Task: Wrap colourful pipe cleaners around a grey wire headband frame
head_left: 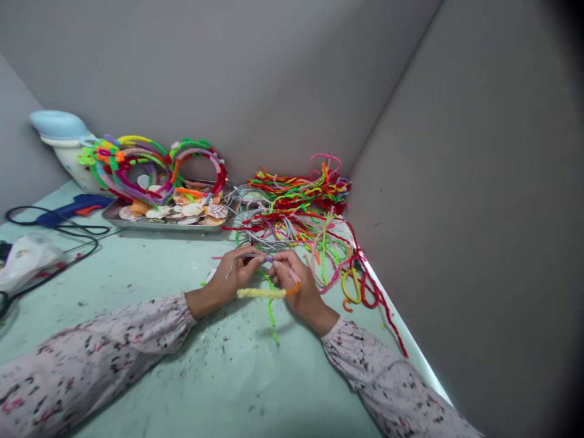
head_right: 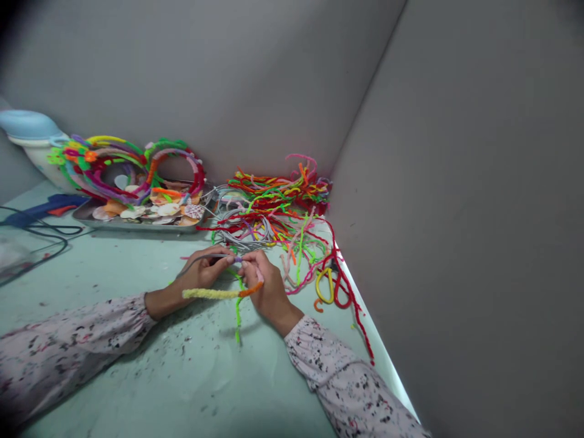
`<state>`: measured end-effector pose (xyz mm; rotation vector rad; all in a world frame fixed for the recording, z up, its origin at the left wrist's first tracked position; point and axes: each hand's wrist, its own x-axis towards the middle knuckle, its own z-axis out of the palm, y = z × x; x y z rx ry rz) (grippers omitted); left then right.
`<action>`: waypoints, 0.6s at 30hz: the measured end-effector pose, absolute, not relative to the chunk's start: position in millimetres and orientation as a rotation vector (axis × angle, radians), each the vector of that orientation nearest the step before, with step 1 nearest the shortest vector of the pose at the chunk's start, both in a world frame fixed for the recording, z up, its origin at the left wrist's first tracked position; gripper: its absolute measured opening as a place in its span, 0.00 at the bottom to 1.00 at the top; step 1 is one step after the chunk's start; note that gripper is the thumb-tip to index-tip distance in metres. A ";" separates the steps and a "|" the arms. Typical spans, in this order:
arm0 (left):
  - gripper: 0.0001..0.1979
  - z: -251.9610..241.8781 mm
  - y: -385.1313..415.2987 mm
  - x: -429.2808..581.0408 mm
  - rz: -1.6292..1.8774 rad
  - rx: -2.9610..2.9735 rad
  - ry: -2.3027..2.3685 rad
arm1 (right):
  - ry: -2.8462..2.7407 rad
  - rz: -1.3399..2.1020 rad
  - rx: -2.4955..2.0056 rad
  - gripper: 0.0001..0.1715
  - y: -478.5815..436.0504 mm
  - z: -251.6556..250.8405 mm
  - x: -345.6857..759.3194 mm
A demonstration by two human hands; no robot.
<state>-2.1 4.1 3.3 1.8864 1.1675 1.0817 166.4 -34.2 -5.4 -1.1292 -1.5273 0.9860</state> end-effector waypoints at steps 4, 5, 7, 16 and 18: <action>0.10 3.3 4.1 -0.7 1.109 1.869 1.165 | -1.563 0.925 -1.135 0.10 -34.9 -5.6 166.6; 0.10 3.1 4.2 -0.5 1.112 1.864 1.164 | -1.574 0.910 -1.137 0.10 -35.1 -5.4 166.8; 0.09 2.6 4.7 -0.4 1.117 1.857 1.160 | -1.596 0.883 -1.142 0.09 -35.3 -4.8 167.2; 0.12 5.3 2.4 -1.3 1.075 1.856 1.152 | -1.481 0.997 -1.111 0.10 -32.9 -4.2 166.8; 0.12 7.4 0.5 -0.5 1.069 1.865 1.137 | -1.388 1.085 -1.096 0.10 -30.4 -3.8 166.7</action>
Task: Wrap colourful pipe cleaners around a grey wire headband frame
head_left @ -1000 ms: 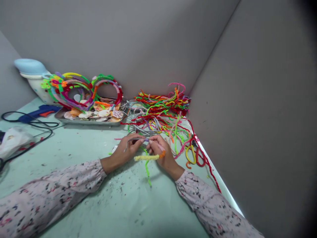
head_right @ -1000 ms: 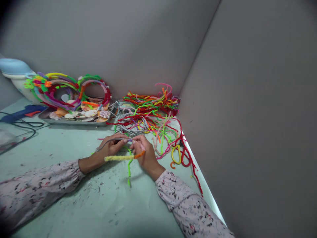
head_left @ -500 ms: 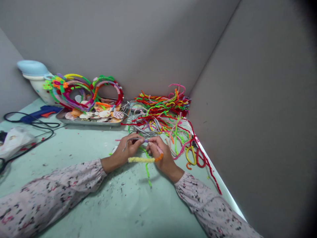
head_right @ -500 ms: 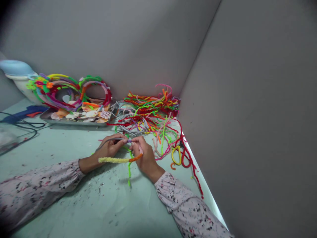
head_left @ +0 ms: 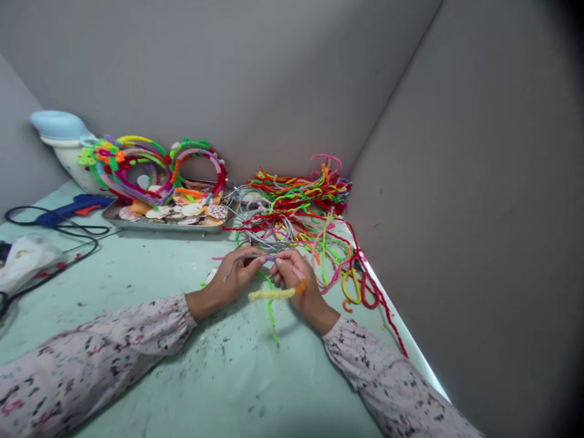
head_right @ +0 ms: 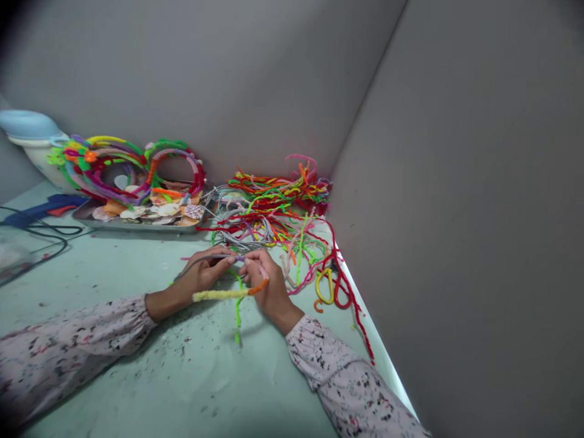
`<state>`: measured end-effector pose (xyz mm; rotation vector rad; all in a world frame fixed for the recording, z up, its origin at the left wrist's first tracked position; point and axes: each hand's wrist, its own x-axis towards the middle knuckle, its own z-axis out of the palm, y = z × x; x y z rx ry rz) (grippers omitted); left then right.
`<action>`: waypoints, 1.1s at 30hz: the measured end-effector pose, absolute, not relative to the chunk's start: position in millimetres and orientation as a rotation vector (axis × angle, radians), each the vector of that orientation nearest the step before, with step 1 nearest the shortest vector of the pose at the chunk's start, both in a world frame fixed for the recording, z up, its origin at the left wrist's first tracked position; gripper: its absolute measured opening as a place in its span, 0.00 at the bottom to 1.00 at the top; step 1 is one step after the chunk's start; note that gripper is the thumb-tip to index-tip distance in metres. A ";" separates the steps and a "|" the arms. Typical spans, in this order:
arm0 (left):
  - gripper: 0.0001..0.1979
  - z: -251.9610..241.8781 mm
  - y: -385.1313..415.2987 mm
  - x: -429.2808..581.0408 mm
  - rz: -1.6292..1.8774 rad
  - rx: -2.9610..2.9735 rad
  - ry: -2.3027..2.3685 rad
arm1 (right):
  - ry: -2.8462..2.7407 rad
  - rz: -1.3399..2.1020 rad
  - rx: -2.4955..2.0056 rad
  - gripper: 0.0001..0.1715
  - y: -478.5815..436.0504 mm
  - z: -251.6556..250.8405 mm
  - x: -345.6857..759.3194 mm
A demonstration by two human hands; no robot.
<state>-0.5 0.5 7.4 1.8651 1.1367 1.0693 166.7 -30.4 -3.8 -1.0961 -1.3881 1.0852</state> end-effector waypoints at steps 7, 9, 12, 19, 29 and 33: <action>0.12 3.0 -1.2 0.4 1.060 1.837 1.160 | -1.237 1.212 -1.088 0.11 -22.9 -3.0 167.1; 0.13 0.7 -0.9 -0.4 1.081 1.848 1.185 | -1.193 1.211 -1.102 0.10 -20.5 -4.3 168.2; 0.15 0.5 -1.9 -0.6 1.139 1.817 1.172 | -1.122 1.208 -1.094 0.11 -16.1 -7.1 171.4; 0.09 8.2 -6.2 1.2 1.042 1.957 1.073 | -0.929 1.206 -0.977 0.10 -10.0 -9.7 177.7; 0.12 0.2 0.3 0.5 0.981 1.895 1.131 | -0.881 1.482 -0.868 0.10 -15.4 0.2 175.9; 0.10 1.9 0.8 -1.0 1.038 1.929 1.070 | -0.935 1.579 -0.872 0.10 -17.0 -0.9 174.2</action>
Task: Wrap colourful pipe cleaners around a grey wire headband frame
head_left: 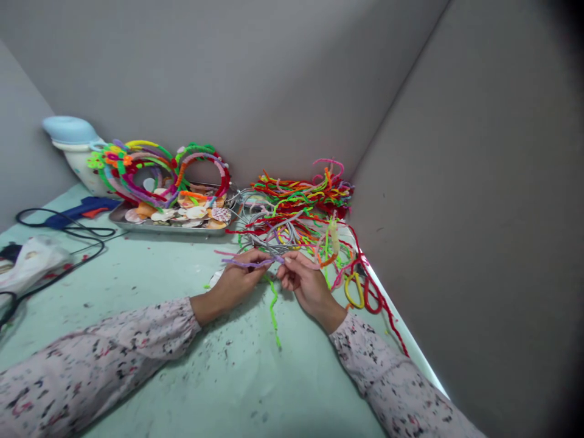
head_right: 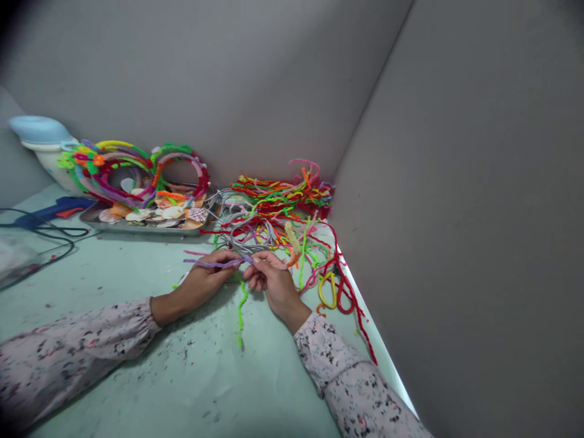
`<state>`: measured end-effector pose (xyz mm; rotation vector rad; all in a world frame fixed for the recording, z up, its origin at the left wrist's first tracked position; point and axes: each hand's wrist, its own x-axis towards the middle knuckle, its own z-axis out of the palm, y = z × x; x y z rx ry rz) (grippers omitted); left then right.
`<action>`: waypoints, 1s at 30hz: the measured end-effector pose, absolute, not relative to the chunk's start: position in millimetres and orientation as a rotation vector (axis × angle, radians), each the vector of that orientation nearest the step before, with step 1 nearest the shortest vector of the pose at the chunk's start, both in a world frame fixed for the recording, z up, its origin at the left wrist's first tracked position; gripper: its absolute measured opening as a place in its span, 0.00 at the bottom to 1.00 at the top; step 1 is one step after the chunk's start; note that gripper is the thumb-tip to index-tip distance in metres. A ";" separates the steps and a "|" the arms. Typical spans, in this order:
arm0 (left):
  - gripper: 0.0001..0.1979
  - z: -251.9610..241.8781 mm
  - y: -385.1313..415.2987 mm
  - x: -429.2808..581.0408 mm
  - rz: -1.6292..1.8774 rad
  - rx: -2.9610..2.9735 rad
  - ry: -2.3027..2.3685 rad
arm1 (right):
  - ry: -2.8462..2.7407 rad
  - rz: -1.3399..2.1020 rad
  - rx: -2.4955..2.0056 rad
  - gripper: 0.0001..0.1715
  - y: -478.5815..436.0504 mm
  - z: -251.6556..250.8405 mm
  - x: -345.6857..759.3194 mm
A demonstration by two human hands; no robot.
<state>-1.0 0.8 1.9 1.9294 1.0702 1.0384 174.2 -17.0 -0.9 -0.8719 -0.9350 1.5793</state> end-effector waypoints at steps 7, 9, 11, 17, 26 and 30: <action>0.09 2.0 0.1 -1.1 1.068 1.860 1.054 | -0.982 1.632 -0.876 0.08 -15.5 -4.3 174.6; 0.10 1.4 0.5 -1.9 1.070 1.867 1.027 | -0.991 1.643 -0.875 0.08 -15.1 -3.9 175.1; 0.11 1.0 1.2 -3.2 1.059 1.907 0.988 | -0.984 1.662 -0.868 0.08 -14.8 -3.0 175.7; 0.12 -0.7 2.3 -2.8 1.089 1.838 0.916 | -0.897 1.756 -0.856 0.08 -14.6 -1.2 178.6; 0.12 7.9 -1.9 -0.7 1.029 1.738 0.840 | -0.797 1.867 -0.798 0.08 -13.3 -3.8 180.9; 0.11 7.4 -2.1 -1.2 1.002 1.690 0.850 | -0.787 1.870 -0.798 0.07 -13.7 -2.3 180.2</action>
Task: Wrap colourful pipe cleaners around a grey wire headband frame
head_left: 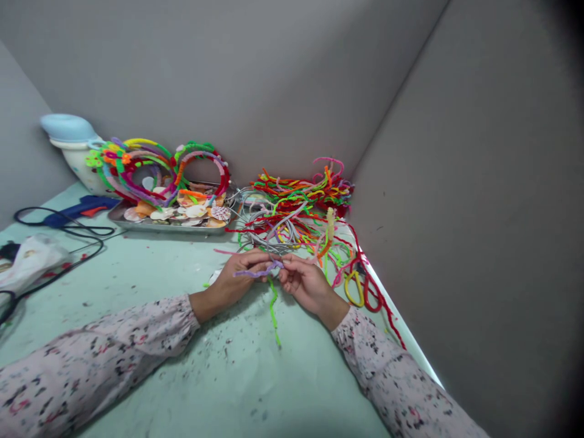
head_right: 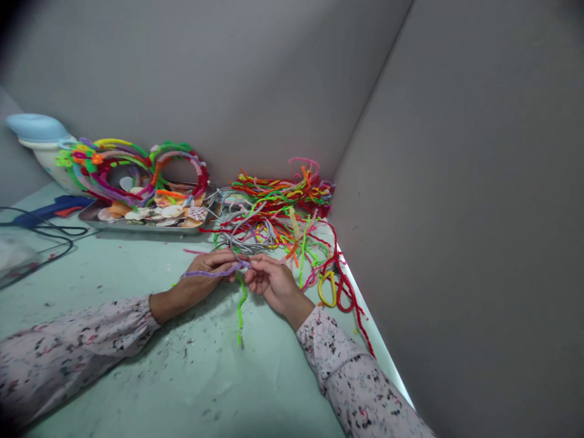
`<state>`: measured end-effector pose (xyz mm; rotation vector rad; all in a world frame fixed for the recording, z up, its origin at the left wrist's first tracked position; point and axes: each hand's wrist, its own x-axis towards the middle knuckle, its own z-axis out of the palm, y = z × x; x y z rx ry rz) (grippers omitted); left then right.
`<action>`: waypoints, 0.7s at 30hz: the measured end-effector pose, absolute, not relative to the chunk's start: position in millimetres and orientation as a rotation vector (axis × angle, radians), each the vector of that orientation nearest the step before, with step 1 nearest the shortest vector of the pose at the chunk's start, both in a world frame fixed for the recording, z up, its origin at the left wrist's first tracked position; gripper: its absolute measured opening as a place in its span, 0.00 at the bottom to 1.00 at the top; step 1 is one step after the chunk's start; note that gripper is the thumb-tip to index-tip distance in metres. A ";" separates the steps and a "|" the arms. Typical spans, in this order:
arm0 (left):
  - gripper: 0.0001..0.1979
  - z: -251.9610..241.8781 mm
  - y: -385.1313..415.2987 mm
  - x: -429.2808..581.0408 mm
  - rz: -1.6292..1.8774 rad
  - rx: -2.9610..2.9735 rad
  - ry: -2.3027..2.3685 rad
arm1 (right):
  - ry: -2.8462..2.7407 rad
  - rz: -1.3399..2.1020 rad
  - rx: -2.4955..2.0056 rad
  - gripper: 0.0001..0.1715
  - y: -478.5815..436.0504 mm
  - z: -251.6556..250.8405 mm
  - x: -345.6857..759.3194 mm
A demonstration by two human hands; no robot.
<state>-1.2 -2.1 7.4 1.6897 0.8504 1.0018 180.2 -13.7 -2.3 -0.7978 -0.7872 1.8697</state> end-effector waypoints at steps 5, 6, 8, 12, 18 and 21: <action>0.12 4.2 -0.4 -1.0 1.009 1.636 0.810 | -0.757 1.891 -0.776 0.08 -13.5 -1.9 180.2; 0.12 4.3 -0.3 -1.0 1.010 1.634 0.806 | -0.759 1.894 -0.770 0.08 -13.3 -2.2 180.3; 0.12 5.2 -0.5 -1.1 1.011 1.627 0.796 | -0.763 1.902 -0.756 0.08 -13.0 -3.0 180.6; 0.12 5.9 -1.1 -1.3 1.009 1.628 0.790 | -0.750 1.912 -0.739 0.07 -12.9 -3.9 180.7; 0.12 5.2 -0.8 -1.2 1.003 1.646 0.847 | -0.747 1.914 -0.737 0.07 -13.2 -3.5 180.5; 0.11 7.7 -1.6 -0.6 0.996 1.643 0.872 | -0.752 1.914 -0.732 0.07 -13.2 -4.0 180.2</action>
